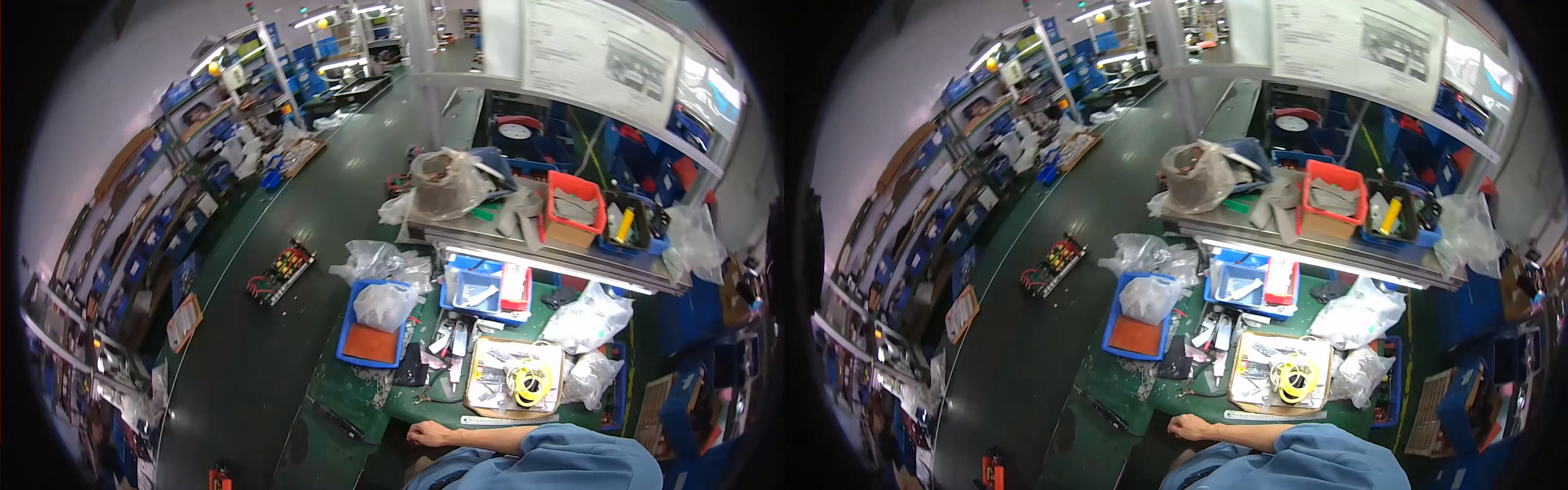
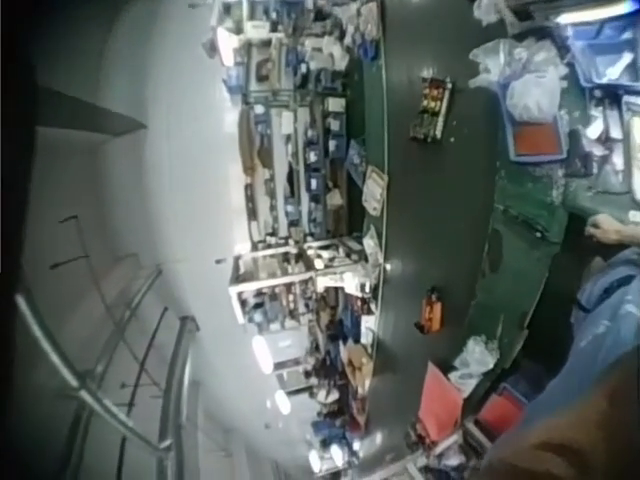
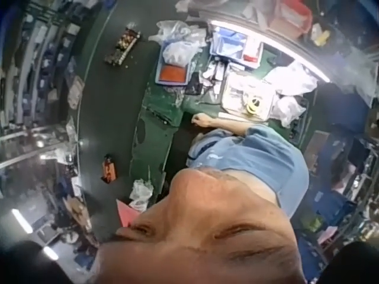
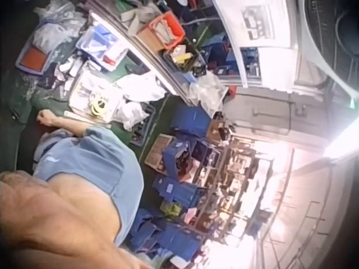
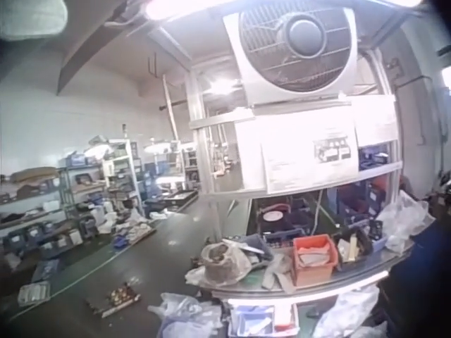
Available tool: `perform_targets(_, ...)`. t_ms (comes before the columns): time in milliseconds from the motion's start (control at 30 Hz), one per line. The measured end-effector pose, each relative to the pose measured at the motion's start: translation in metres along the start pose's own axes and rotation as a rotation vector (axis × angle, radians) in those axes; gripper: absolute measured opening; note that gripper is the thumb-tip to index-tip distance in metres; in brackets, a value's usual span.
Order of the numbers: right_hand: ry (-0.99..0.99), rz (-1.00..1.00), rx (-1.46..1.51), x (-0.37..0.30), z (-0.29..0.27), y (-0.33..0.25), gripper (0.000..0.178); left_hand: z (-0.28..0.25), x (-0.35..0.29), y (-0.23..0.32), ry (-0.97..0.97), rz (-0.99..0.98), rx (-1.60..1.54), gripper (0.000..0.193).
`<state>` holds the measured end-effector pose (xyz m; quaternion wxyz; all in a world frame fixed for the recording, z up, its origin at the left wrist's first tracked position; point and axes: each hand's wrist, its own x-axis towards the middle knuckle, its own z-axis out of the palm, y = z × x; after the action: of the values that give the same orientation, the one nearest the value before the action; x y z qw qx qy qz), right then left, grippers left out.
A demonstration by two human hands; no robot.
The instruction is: Assembling electronic circuit boards into housings by using a power screwdriver, connecting wires, and applying sealant.
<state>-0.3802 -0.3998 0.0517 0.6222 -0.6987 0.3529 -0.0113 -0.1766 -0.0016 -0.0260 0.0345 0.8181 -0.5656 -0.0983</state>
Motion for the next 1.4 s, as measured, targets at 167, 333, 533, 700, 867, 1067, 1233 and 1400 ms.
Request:
perform_targets(167, -0.070, -0.024, -0.014, 0.021, 0.004, -0.014, 0.032, -0.017, -0.015, -0.009, -0.148, -0.044, -0.038, 0.029)
perform_targets(333, -0.089, -0.026, -0.035, 0.049, 0.009, -0.035, 0.031, -0.035, 0.016, -0.044, -0.276, -0.023, -0.090, 0.030)
perform_targets(533, 0.008, 0.047, 0.001, 0.070, -0.015, -0.064, 0.031, -0.036, 0.085, -0.061, -0.438, 0.090, -0.204, 0.032)
perform_targets(700, 0.100, 0.080, -0.044, 0.076, -0.035, -0.074, 0.034, -0.040, 0.166, -0.086, -0.579, 0.250, -0.270, 0.033)
perform_targets(867, 0.128, 0.134, -0.053, 0.078, -0.036, -0.092, 0.034, -0.043, 0.227, -0.096, -0.701, 0.345, -0.354, 0.034)
perform_targets(1067, 0.159, 0.208, -0.152, 0.084, -0.040, -0.091, 0.038, -0.043, 0.194, -0.081, -0.780, 0.186, -0.595, 0.035)
perform_targets(1233, 0.108, 0.140, -0.189, 0.104, -0.036, -0.102, 0.033, -0.151, 0.298, -0.100, -0.199, -0.230, -0.805, 0.026)
perform_targets(1400, 0.082, 0.171, -0.256, 0.135, -0.072, -0.132, 0.032, -0.156, 0.393, -0.096, -0.155, -0.273, -0.687, 0.029)
